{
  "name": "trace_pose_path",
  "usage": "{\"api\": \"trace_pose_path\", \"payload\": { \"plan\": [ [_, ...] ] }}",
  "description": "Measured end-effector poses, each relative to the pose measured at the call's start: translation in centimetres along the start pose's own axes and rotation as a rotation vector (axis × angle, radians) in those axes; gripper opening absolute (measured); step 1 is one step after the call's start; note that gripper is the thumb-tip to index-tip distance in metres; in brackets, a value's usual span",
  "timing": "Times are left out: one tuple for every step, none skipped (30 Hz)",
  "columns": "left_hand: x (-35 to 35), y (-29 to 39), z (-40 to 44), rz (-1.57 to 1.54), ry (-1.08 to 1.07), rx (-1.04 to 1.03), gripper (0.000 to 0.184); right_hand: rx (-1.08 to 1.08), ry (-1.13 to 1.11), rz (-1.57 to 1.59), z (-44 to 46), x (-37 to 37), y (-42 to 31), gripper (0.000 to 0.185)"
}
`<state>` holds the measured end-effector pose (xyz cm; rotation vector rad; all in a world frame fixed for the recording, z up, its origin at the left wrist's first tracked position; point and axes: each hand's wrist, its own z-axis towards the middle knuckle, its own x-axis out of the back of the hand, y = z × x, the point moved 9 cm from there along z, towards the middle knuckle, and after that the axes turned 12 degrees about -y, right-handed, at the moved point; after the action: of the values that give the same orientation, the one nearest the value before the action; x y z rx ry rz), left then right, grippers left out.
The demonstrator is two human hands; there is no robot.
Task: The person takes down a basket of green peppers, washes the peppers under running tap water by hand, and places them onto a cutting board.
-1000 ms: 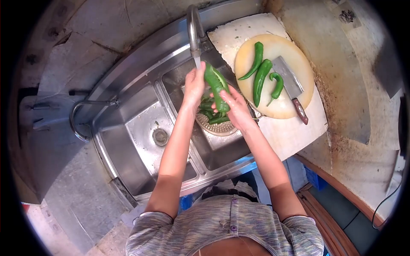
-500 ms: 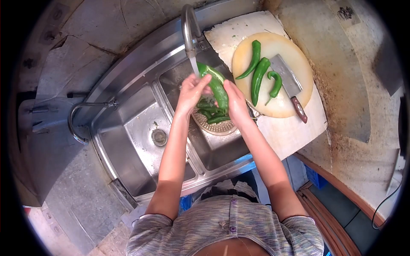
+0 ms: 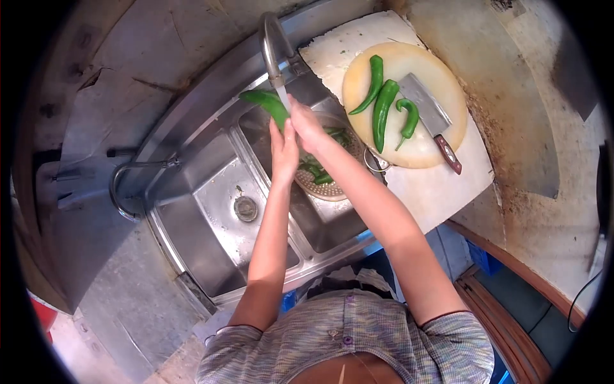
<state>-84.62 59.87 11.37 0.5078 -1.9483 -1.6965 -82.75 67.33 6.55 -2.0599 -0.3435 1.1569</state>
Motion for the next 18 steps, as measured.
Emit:
{"api": "trace_pose_path", "payload": {
  "plan": [
    [-0.1,0.2,0.4,-0.050,-0.029,0.031,0.052,0.110,-0.028,-0.159,-0.3,0.0,-0.8,0.035],
    [0.5,-0.6,0.3,-0.233,0.103,0.212,0.049,0.043,-0.039,-0.206,-1.3,-0.1,-0.6,0.036],
    [0.9,-1.5,0.8,-0.339,0.117,0.272,0.046,-0.025,-0.049,-0.253,-2.9,-0.2,-0.6,0.039],
    [1.2,-2.8,1.7,-0.445,0.128,0.330,0.044,-0.091,-0.057,-0.299,-4.5,-0.4,-0.5,0.042],
    [1.7,-4.4,3.3,-0.716,0.258,0.159,0.036,0.055,-0.089,-0.348,-6.2,-1.1,-2.0,0.039],
    [2.3,-4.7,3.5,-0.740,0.363,0.228,0.031,0.009,-0.072,-0.391,-6.7,0.1,-0.9,0.037],
    [2.3,-7.4,5.1,-0.920,0.327,0.239,0.031,0.019,-0.022,-0.379,-7.8,1.1,-0.7,0.036],
    [2.0,-10.0,6.3,-1.099,0.292,0.255,0.031,0.024,0.029,-0.366,-8.8,2.0,-0.6,0.036],
    [0.7,-10.0,6.0,-1.087,0.305,0.326,0.032,-0.005,0.031,-0.376,-9.6,2.8,-0.7,0.035],
    [-0.9,-10.0,5.7,-1.075,0.320,0.395,0.032,-0.036,0.032,-0.386,-10.3,3.8,-0.8,0.035],
    [-2.3,-10.0,5.8,-1.092,0.319,0.371,0.034,-0.005,0.050,-0.429,-10.5,5.0,-1.0,0.035],
    [-4.3,-10.5,6.6,-1.317,0.189,0.395,0.033,0.041,0.079,-0.548,-11.0,5.9,-2.1,0.037],
    [-5.3,-11.6,7.0,-1.303,0.197,0.472,0.032,0.074,0.125,-0.643,-11.6,6.9,-3.0,0.039],
    [-6.5,-11.5,7.0,-1.289,0.207,0.550,0.031,0.105,0.165,-0.689,-12.3,7.8,-4.2,0.041],
    [-6.2,-11.6,7.8,-1.195,0.203,0.505,0.031,0.134,0.206,-0.735,-13.1,8.7,-5.4,0.044],
    [-5.7,-11.7,8.5,-1.099,0.201,0.464,0.030,0.158,0.242,-0.727,-14.1,9.6,-6.8,0.046],
    [-5.1,-11.8,9.0,-1.001,0.197,0.423,0.029,0.210,0.328,-0.763,-15.1,10.9,-8.5,0.048],
    [-4.5,-12.4,9.1,-0.780,0.141,0.424,0.029,0.252,0.399,-0.786,-16.1,11.8,-10.1,0.048]
  ]
}}
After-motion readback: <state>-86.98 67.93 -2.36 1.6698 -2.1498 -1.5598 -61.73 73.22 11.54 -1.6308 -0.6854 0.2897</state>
